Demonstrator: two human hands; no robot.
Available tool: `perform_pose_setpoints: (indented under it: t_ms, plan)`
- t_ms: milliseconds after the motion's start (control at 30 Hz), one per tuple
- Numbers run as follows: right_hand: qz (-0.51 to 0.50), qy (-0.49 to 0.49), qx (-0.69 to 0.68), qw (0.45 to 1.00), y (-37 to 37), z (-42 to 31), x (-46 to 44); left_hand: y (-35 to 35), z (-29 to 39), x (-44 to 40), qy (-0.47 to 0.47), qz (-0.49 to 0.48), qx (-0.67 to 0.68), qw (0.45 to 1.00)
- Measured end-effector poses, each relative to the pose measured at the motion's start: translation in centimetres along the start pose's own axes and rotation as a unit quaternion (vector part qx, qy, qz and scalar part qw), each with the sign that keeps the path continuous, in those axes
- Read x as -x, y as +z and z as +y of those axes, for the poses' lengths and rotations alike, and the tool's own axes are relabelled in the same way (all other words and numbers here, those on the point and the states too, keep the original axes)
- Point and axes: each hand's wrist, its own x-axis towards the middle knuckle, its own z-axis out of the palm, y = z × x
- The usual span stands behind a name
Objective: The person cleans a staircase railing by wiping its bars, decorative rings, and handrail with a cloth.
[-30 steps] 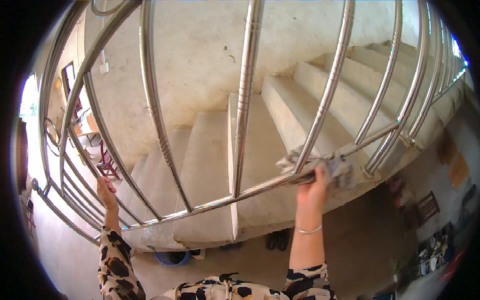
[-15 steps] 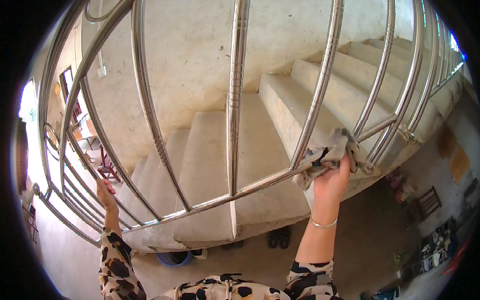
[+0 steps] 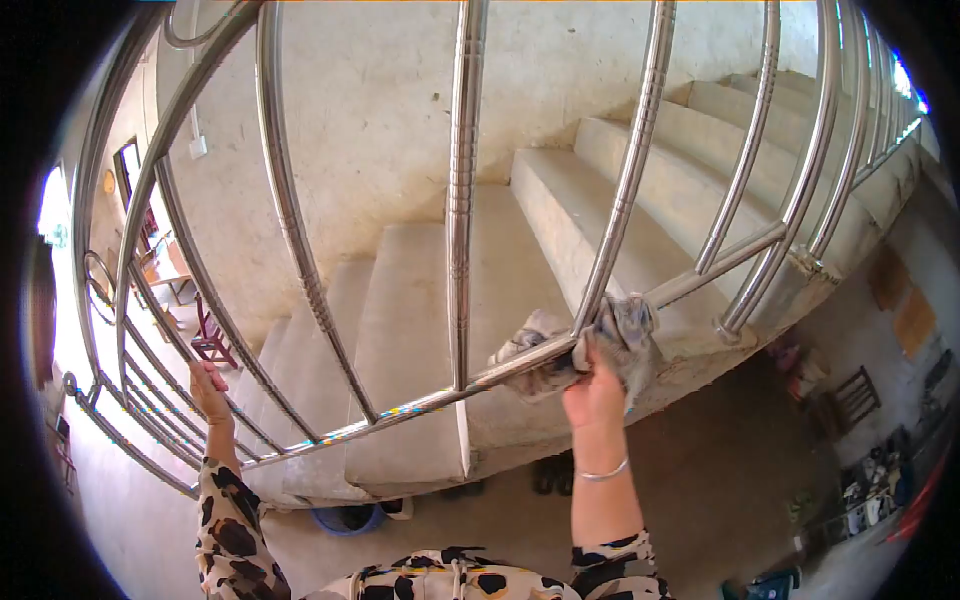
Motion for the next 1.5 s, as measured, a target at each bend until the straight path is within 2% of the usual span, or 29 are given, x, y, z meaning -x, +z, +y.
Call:
perform_pose_setpoints:
  t_ms: [100,167,300,367,433,500,533,600,667,700,767,833,867,933,967,1067,1133,1167,1200,1267,1300,1367,1400,1433,1467,1500]
  plan:
    - [0.007,-0.048,0.043,0.998,1.2,-3.9,-3.2,0.1,0.4,0.0,-0.005,-0.009,0.008,1.000]
    - [0.064,-0.111,0.088,0.988,2.3,-6.0,-4.8,-0.2,0.1,0.0,-0.024,-0.012,0.008,1.000]
    - [0.034,-0.146,0.046,0.988,2.8,-4.0,-3.4,-0.1,-0.1,0.0,0.003,-0.014,0.004,1.000]
    - [-0.003,-0.101,0.034,0.994,0.6,-1.4,-1.7,-0.1,-0.4,-0.1,-0.002,-0.010,0.006,1.000]
    - [-0.064,0.012,0.066,0.996,-2.9,2.3,-0.5,0.0,-0.3,-0.1,-0.009,-0.005,0.022,1.000]
    - [-0.079,0.051,0.149,0.984,-4.1,7.1,2.7,0.0,-0.1,0.0,0.001,-0.009,0.011,1.000]
    - [-0.099,0.024,0.280,0.955,-5.3,9.1,3.7,0.0,-0.1,0.0,0.012,-0.020,0.003,1.000]
    - [-0.115,-0.004,0.403,0.908,-5.7,10.1,4.0,0.1,-0.2,0.0,0.004,-0.019,0.011,1.000]
    - [-0.023,0.100,0.309,0.946,-5.2,9.8,3.2,0.1,0.0,0.0,-0.014,-0.007,0.008,1.000]
    - [-0.040,0.110,0.237,0.964,-4.1,8.5,2.7,0.0,-0.2,-0.2,-0.012,-0.004,0.006,1.000]
    - [-0.010,0.021,0.178,0.984,-1.0,5.7,1.9,-0.4,-0.8,-0.3,0.003,-0.024,0.021,0.999]
    - [0.069,-0.002,0.101,0.992,1.9,3.1,0.7,-0.1,-0.2,0.0,0.012,-0.017,-0.004,1.000]
    - [0.068,0.004,0.104,0.992,2.0,3.1,0.4,0.0,0.0,0.1,0.013,-0.011,-0.001,1.000]
    - [0.065,-0.086,0.137,0.985,1.9,3.8,-0.1,0.0,0.0,0.0,0.011,-0.008,0.005,1.000]
    - [0.124,-0.038,0.083,0.988,2.0,4.7,0.1,-0.1,0.0,0.0,0.009,-0.012,0.009,1.000]
    - [0.105,-0.010,0.055,0.993,0.7,7.4,1.1,-0.3,-0.4,-0.2,0.008,-0.019,0.009,1.000]
    - [0.093,0.097,0.078,0.988,-2.1,9.4,2.2,-0.3,-0.6,-0.2,0.008,-0.024,0.005,1.000]
    - [0.053,0.108,0.093,0.988,-2.7,10.8,3.4,-0.3,-0.6,-0.2,0.000,-0.019,0.005,1.000]
    - [0.060,0.176,-0.014,0.982,-1.9,11.6,4.6,-0.3,-0.6,-0.2,-0.007,-0.010,0.005,1.000]
    - [0.037,0.225,0.064,0.971,-4.0,13.8,5.7,-0.1,-0.2,0.0,0.008,-0.011,0.000,1.000]
    - [0.035,0.227,0.063,0.971,-4.4,13.7,6.6,0.0,-0.1,0.1,0.022,-0.013,-0.003,1.000]
    - [-0.033,0.133,0.172,0.976,-4.2,13.5,7.6,-0.1,-0.1,-0.1,0.013,-0.019,0.001,1.000]
    - [-0.032,0.067,0.225,0.971,-3.0,12.1,6.7,-0.2,-0.1,-0.1,-0.002,-0.024,0.004,1.000]
    - [0.006,0.102,0.170,0.980,-5.6,11.1,4.2,-0.2,-0.1,-0.1,-0.002,-0.016,-0.002,1.000]
    - [0.094,0.167,0.139,0.972,-1.1,8.3,4.7,-0.4,-0.4,-0.2,-0.010,-0.017,-0.002,1.000]
    - [0.040,0.098,0.136,0.985,-2.1,7.6,3.2,-0.4,-0.4,-0.2,-0.005,-0.012,-0.003,1.000]
